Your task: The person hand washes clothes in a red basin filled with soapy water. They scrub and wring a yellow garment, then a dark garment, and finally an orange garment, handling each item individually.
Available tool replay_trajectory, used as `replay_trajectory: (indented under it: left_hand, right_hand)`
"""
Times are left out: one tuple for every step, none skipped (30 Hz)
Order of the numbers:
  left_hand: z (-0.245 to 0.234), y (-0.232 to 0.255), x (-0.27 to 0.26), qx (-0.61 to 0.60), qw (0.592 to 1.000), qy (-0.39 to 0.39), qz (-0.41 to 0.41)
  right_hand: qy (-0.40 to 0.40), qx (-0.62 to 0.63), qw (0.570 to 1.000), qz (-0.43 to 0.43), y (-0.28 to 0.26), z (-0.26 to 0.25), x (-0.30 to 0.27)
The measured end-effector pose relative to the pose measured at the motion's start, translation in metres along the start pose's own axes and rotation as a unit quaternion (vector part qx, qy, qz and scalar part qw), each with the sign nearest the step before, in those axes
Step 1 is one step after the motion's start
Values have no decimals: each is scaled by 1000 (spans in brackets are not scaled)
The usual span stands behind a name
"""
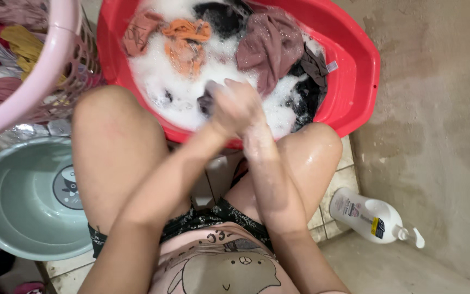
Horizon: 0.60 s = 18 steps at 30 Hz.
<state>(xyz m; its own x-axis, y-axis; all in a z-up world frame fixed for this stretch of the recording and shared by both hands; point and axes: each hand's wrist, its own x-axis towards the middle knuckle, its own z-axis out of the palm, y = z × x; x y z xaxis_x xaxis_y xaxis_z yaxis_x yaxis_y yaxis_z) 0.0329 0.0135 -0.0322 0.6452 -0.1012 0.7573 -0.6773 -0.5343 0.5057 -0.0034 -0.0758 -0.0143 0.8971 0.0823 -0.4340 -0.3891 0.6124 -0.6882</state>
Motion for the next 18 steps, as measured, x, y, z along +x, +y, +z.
replay_trajectory:
  left_hand:
    - [3,11,-12,-2,1000,-18,16]
    - [6,14,-18,-11,999,-28,24]
    - [8,14,-24,-25,999,-37,15]
    - [9,10,-24,-41,999,-27,-24]
    - [10,-2,-16,-59,995,-8,-82]
    - [6,-20,-4,-84,982,22,-166]
    - [-2,-35,10,-125,957,51,-258]
    - [-15,-49,24,-178,921,82,-338]
    - [-27,-56,38,-233,886,101,-387]
    - [-38,-52,46,-276,870,78,-401]
    - [-54,-46,51,-317,852,50,-415]
    - [-66,-43,58,-357,830,21,-427]
    - [-79,-42,63,-389,823,-20,-415]
    - [-95,-45,67,-420,812,-61,-401]
    - [-102,-45,70,-450,800,-100,-384]
    - [-101,-40,71,-503,768,-48,-394]
    - [-99,-35,74,-552,733,3,-398]
    - [-96,-31,75,-598,693,53,-399]
  right_hand:
    - [-108,-32,989,-91,-4,-2,-2]
    - [-213,-64,958,-182,-6,-2,-1]
    - [-193,-73,970,-126,-5,-3,-2]
    - [-173,-83,979,-70,-6,-2,-1]
    - [-155,-94,983,-18,-11,1,5]
    - [-137,-105,984,33,-17,4,11]
    - [-116,-116,982,88,-21,8,14]
    - [-95,-126,977,142,-24,11,14]
    - [-123,-199,967,104,-28,10,12]
    - [-149,-270,949,65,-36,4,5]
    - [-172,-335,926,24,-45,-2,0]
    - [-176,-270,946,-24,-59,-11,-3]
    - [-177,-206,960,-70,-75,-21,-10]
    - [-176,-140,968,-115,-82,-25,-15]
    - [-209,-58,967,-131,-84,-23,-16]
    - [-241,24,959,-146,-84,-18,-16]
    - [-273,106,942,-164,-86,-10,-14]
    - [-179,125,967,-129,-84,1,-10]
